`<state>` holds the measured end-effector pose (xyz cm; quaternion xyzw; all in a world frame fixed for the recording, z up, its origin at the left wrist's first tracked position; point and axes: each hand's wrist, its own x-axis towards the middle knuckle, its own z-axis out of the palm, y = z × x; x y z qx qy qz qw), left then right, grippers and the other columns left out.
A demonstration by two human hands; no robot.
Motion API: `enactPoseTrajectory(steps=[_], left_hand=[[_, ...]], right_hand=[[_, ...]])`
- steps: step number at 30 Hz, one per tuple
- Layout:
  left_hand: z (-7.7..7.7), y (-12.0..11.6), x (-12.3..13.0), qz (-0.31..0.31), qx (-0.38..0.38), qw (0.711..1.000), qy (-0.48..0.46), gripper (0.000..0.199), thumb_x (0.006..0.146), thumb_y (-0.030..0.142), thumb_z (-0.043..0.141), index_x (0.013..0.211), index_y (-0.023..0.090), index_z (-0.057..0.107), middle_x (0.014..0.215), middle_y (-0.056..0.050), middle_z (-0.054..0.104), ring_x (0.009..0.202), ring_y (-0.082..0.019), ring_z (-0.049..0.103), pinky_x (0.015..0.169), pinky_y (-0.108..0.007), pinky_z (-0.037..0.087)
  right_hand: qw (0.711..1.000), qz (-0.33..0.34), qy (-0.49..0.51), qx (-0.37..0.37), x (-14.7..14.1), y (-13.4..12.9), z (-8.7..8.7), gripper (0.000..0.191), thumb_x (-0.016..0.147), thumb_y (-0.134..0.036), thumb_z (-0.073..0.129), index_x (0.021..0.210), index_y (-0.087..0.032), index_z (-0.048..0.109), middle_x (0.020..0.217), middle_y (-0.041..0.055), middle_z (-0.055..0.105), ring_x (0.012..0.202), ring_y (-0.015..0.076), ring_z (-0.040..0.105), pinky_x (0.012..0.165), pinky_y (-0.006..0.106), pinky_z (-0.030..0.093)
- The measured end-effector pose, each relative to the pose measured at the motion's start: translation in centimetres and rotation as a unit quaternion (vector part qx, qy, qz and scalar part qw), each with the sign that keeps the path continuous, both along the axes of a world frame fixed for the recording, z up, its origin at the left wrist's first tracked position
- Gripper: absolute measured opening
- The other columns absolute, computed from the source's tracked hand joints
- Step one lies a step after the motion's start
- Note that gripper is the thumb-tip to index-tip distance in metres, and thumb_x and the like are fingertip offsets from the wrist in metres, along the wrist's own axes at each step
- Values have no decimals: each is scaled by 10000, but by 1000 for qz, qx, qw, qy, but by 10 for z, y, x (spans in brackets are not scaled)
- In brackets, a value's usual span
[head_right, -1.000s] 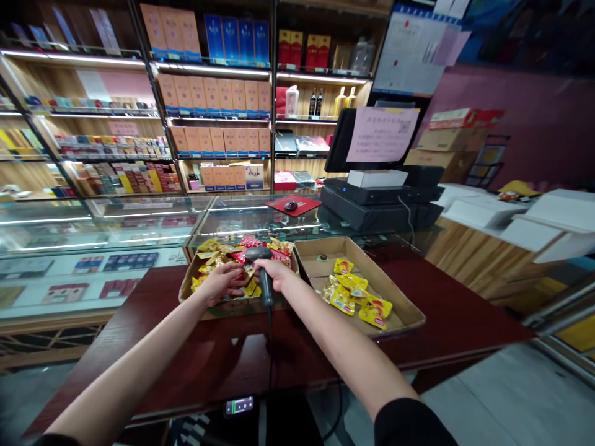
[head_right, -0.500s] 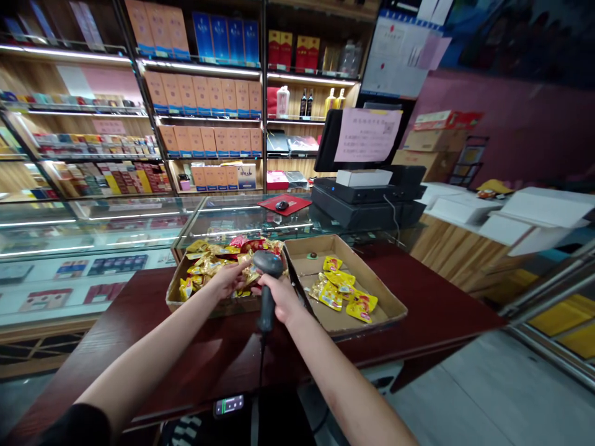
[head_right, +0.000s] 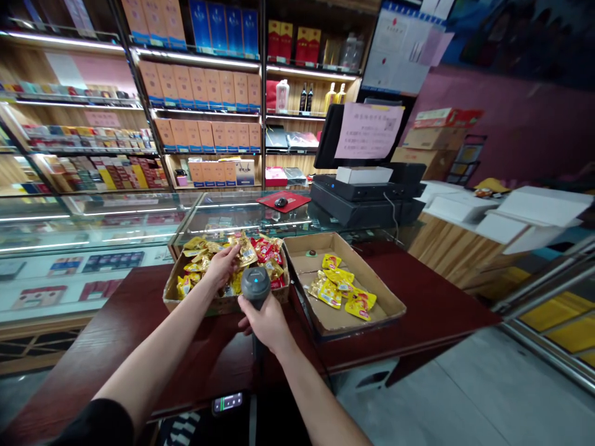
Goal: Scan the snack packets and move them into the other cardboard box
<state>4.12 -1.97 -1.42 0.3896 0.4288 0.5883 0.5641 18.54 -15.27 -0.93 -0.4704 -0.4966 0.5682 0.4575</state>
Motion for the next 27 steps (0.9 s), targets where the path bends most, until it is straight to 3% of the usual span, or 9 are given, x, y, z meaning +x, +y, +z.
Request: enactPoseTrajectory(steps=[3,6,10,14,19,27], left_hand=[[8,0,-5,-34,37,996,67,374,633,418,775,878,159,663,638,24,603,537,-63,525,445,-140,357],[18,0,-15,-60,39,992,103,447,582,403,808,925,162,654,727,1,650,576,-83,570,482,-158,393],[26,0,-26,-99,12,990,99,488,559,425,818,925,169,619,690,19,618,505,-65,530,450,-162,386],[28,-3,-30,-114,-1,991,68,469,548,386,836,890,164,602,651,45,570,446,-28,451,431,-154,385],[33,-5,-32,-112,-19,991,66,482,516,347,859,875,157,599,634,54,552,418,-14,435,405,-147,360],[38,-5,-30,-135,-36,989,56,467,511,314,862,868,170,598,639,56,579,399,-8,428,393,-138,340]], right_hand=[[1000,-2,-13,5,-1,-2,-2,268,743,-444,644,783,-204,532,581,-6,579,384,119,512,328,232,407],[1000,4,-7,-9,-2,-6,4,232,751,-385,625,827,-203,504,502,-45,524,379,107,468,357,223,398],[999,26,8,-34,-3,-16,15,229,756,-334,585,894,-186,478,486,-72,494,397,102,463,400,217,401],[999,40,-1,-15,-1,-24,22,253,781,-380,575,896,-176,480,527,-56,521,431,99,481,432,216,405],[999,32,-23,20,1,-31,25,314,801,-450,583,912,-172,489,553,-49,532,458,96,507,467,213,422],[999,4,-9,34,-6,-39,22,334,798,-487,599,840,-183,468,476,-75,463,378,80,429,395,199,358]])
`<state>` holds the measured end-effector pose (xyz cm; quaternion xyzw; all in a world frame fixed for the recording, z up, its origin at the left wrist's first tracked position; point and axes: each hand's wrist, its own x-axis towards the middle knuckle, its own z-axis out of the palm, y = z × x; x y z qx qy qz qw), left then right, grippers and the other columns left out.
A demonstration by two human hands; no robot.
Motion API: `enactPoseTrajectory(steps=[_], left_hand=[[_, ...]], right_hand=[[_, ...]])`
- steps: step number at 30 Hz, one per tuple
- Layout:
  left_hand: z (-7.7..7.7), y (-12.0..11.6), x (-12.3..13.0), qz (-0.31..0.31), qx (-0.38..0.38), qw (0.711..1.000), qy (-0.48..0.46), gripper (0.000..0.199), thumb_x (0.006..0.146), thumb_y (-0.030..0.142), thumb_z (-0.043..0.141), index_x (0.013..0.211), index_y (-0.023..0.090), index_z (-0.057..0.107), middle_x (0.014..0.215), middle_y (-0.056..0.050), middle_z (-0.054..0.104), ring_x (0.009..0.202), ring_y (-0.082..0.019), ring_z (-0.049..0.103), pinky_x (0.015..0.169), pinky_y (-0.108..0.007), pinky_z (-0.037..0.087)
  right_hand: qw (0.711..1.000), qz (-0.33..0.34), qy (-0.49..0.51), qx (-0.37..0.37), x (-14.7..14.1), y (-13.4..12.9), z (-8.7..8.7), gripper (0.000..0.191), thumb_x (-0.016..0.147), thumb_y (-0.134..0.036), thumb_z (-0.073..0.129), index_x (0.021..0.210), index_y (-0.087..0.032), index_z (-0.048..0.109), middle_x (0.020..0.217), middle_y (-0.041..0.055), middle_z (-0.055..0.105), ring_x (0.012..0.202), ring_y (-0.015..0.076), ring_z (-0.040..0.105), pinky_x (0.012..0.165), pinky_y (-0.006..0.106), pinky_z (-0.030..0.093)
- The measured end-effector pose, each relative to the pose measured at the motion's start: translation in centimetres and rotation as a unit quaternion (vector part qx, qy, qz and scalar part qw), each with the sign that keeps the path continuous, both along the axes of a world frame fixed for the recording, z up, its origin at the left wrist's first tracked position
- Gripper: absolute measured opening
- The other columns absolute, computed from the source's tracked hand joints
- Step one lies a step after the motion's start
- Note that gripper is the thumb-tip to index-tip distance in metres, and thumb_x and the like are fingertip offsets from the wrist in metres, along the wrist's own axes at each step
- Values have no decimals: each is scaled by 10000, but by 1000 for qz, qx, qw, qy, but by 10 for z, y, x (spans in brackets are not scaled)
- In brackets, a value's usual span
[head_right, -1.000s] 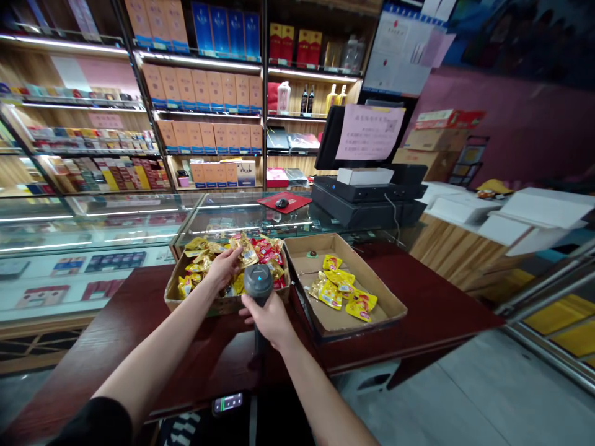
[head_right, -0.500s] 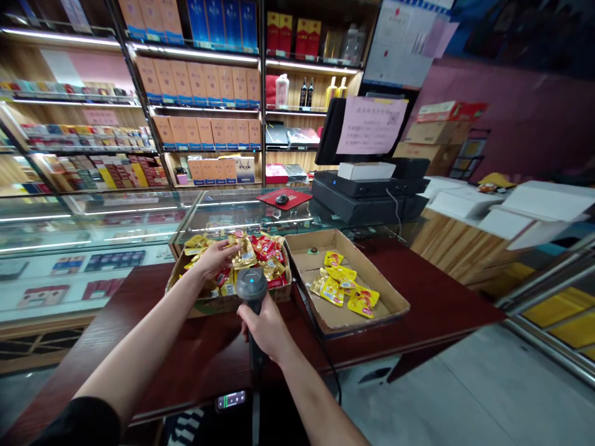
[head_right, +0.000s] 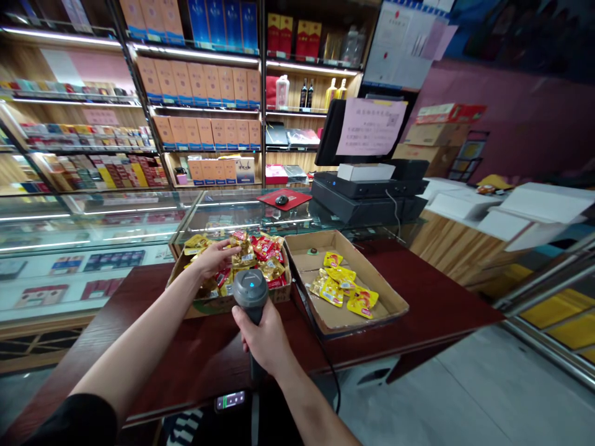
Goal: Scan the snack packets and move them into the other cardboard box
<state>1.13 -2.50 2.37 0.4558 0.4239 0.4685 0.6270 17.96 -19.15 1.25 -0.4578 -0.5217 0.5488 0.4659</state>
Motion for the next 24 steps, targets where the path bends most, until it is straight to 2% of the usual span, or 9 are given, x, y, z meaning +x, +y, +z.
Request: enactPoseTrajectory(steps=[8,13,17,24], left_hand=[[5,-4,4,13,-29,999,0,440,553,288,848,890,171,591,607,59,569,394,-32,459,399,-156,373],[12,-8,7,-7,-42,999,-11,406,575,262,838,868,172,573,602,54,577,425,-52,500,428,-166,417],[11,-7,6,-24,-32,999,-8,397,585,267,831,876,178,576,608,49,593,425,-59,507,433,-171,430],[7,-1,3,-45,-43,998,-1,404,646,214,787,1015,188,623,755,-42,683,612,-156,650,565,-246,504]], right_hand=[[1000,0,-1,6,-1,-3,0,329,809,-488,587,825,-182,468,473,-70,459,370,77,418,381,198,345],[1000,0,-2,5,1,-4,-1,332,809,-490,582,834,-177,473,476,-65,467,373,81,432,381,198,351],[1000,-3,1,10,3,-6,2,336,805,-492,582,830,-175,472,474,-65,463,373,79,429,381,194,352],[1000,-5,-2,14,4,-4,1,340,796,-496,585,819,-175,476,477,-60,473,377,81,432,383,195,356]])
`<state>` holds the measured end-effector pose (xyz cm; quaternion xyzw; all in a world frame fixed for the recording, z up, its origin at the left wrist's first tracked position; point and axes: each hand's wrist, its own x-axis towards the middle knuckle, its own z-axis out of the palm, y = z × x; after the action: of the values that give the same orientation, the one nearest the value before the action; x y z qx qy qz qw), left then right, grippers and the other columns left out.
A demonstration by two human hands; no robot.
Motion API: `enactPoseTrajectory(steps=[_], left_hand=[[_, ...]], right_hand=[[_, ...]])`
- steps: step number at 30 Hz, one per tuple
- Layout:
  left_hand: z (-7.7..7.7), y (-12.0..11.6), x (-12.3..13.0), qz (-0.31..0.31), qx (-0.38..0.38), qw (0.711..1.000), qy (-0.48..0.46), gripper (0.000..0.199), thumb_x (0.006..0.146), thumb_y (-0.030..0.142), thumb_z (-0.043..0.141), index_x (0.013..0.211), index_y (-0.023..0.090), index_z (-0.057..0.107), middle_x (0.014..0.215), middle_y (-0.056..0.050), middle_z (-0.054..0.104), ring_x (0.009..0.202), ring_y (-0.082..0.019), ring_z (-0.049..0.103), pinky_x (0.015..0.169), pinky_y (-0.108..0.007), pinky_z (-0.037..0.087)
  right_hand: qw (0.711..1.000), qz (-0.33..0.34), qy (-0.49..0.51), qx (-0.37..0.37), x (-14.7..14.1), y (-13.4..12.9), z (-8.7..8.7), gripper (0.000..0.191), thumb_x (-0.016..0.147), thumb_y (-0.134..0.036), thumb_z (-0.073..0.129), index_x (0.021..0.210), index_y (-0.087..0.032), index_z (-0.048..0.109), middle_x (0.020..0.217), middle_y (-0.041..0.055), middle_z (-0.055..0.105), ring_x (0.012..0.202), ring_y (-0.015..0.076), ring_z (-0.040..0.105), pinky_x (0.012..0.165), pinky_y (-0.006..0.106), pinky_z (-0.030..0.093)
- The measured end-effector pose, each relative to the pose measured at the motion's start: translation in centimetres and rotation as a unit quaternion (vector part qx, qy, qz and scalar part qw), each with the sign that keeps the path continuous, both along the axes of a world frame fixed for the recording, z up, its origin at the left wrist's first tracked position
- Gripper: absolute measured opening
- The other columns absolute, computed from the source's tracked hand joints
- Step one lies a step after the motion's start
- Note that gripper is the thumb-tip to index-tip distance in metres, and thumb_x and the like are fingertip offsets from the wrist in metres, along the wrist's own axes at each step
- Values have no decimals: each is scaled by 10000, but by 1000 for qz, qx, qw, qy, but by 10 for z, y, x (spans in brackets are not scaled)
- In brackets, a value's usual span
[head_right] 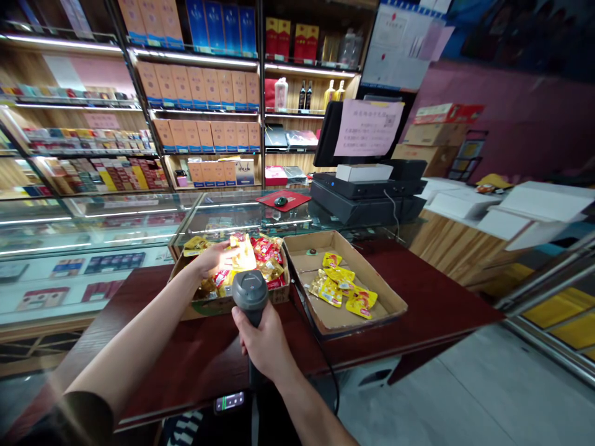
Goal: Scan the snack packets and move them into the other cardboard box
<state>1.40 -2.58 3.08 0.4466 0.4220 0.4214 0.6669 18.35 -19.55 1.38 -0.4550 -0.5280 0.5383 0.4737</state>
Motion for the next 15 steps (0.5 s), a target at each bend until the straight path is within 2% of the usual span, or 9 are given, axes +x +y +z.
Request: enactPoseTrajectory(steps=[2,6,9,12,13,15], left_hand=[[-1,1,-1,-3,1,1000,1,444,632,220,800,1035,179,618,784,-58,687,621,-164,656,576,-257,509],[-5,4,-3,10,23,999,21,464,598,300,824,997,191,615,716,1,644,483,-82,567,477,-186,451],[-8,4,-6,14,29,999,30,480,580,331,831,985,196,613,670,36,598,433,-44,492,450,-163,420],[-8,-1,-6,18,35,998,40,456,572,351,833,932,182,610,595,66,524,401,-28,431,437,-161,407],[-7,-4,-5,21,35,998,44,442,570,357,833,906,179,608,568,77,493,391,-24,413,432,-159,403],[-6,-12,-2,27,26,998,48,426,566,368,833,863,173,599,544,88,459,381,-18,388,432,-162,410]], right_hand=[[1000,0,0,-5,-1,0,0,342,796,-500,585,814,-176,476,470,-63,464,374,83,431,383,200,358],[1000,1,5,-13,-1,-3,2,338,800,-499,582,833,-173,499,465,-67,449,369,91,424,385,214,362],[1000,-18,13,-4,3,5,7,321,788,-466,603,874,-161,555,546,-26,540,438,112,490,436,233,407],[993,-86,31,70,10,33,14,322,719,-352,681,969,-159,618,882,50,665,777,166,604,662,253,481],[990,-110,37,74,11,46,16,305,702,-327,686,949,-157,631,904,48,668,824,171,600,696,252,475],[992,-111,60,27,13,74,20,260,673,-289,683,891,-152,647,782,16,655,734,148,585,646,235,460]])
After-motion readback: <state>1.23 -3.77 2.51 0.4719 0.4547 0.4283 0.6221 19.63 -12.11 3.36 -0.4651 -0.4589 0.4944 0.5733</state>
